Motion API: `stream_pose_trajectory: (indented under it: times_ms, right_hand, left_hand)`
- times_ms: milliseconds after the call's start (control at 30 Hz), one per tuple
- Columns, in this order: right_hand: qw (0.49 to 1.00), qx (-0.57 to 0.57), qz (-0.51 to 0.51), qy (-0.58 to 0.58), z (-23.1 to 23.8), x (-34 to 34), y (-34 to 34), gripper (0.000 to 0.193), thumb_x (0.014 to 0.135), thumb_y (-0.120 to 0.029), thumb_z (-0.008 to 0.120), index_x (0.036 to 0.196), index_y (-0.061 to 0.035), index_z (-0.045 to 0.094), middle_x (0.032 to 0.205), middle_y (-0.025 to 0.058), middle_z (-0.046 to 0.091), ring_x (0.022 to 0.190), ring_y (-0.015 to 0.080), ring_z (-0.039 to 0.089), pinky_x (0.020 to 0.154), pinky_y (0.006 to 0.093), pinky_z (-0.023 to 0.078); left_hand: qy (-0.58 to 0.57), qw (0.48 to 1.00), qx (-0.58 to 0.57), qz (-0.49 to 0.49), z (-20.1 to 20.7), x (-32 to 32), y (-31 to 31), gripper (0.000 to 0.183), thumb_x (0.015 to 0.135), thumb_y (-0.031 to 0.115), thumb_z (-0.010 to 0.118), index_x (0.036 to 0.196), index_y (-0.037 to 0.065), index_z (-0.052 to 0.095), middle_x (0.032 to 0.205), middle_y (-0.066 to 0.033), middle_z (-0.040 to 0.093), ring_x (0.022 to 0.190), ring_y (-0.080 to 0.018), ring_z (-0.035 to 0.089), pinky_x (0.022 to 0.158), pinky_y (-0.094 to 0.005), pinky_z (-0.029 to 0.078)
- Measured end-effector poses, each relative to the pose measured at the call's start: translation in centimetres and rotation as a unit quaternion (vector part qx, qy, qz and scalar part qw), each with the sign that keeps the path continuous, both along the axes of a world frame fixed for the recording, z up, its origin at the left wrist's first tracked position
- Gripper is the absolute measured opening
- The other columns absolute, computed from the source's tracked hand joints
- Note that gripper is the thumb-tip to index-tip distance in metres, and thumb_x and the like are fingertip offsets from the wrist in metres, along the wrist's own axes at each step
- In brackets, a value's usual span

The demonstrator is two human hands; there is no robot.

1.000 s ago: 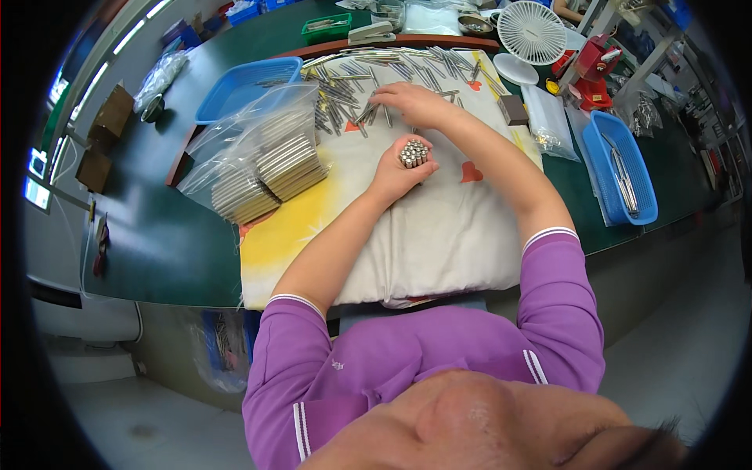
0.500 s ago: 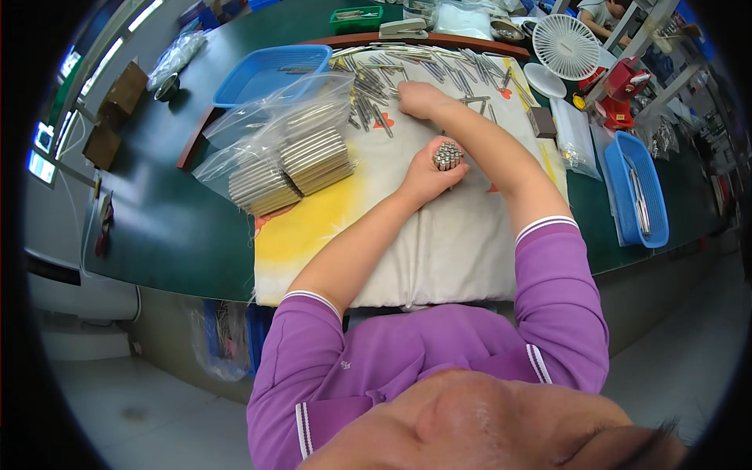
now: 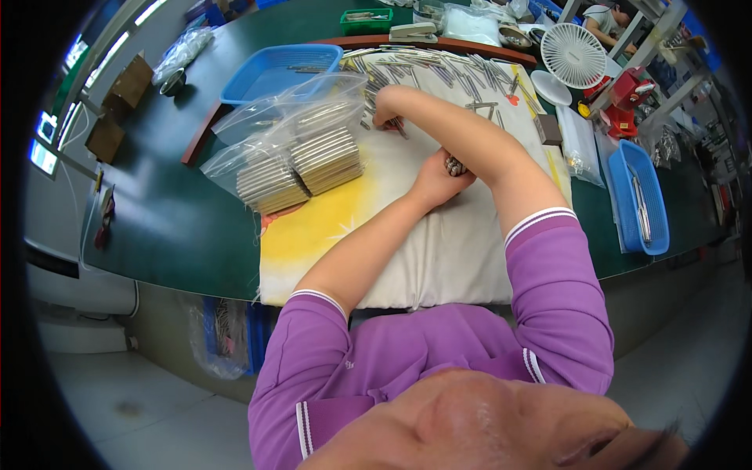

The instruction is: The person bundles metal pins by hand, arranges the pins into rows on a cloth, and aligns individual pins against each other using a small block.

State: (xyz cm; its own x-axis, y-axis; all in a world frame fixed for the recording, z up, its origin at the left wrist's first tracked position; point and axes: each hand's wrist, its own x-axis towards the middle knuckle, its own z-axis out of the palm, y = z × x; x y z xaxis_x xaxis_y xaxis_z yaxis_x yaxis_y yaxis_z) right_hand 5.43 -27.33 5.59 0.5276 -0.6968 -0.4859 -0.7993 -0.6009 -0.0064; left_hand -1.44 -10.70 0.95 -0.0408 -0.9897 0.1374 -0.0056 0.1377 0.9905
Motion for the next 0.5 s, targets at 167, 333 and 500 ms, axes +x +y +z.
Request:
stream_pose_trajectory:
  times_ms: [167,333,500]
  right_hand:
    - [0.984,-0.14,0.103,0.031,-0.3,-1.2,0.0,0.024,0.068,-0.028,0.077,0.081,-0.008,0.077,0.086,0.0115,0.073,0.078,0.0274,0.07,0.07,0.0382,0.056]
    - [0.986,-0.126,0.081,-0.073,-1.1,-4.6,-2.1,0.03,0.068,-0.028,0.076,0.084,-0.0026,0.074,0.089,0.017,0.072,0.083,0.0319,0.069,0.075,0.0415,0.055]
    - [0.974,-0.129,0.053,-0.176,-1.0,-8.7,-2.6,0.042,0.074,-0.028,0.07,0.101,0.0036,0.067,0.1,0.0243,0.068,0.095,0.0377,0.066,0.084,0.0435,0.052]
  left_hand:
    - [0.004,1.0,0.025,-0.014,0.1,0.7,0.4,0.042,0.077,0.013,0.075,0.114,0.003,0.059,0.103,-0.0077,0.067,0.094,-0.0161,0.062,0.084,-0.0316,0.049]
    - [0.039,0.998,-0.046,-0.02,-0.6,0.1,0.0,0.036,0.078,0.014,0.075,0.109,0.004,0.059,0.094,-0.0039,0.065,0.085,-0.0129,0.059,0.078,-0.03,0.049]
    - [0.029,0.999,-0.007,-0.017,-0.6,0.3,0.0,0.03,0.079,0.013,0.075,0.103,0.005,0.058,0.085,-0.0003,0.062,0.077,-0.0088,0.056,0.069,-0.0279,0.048]
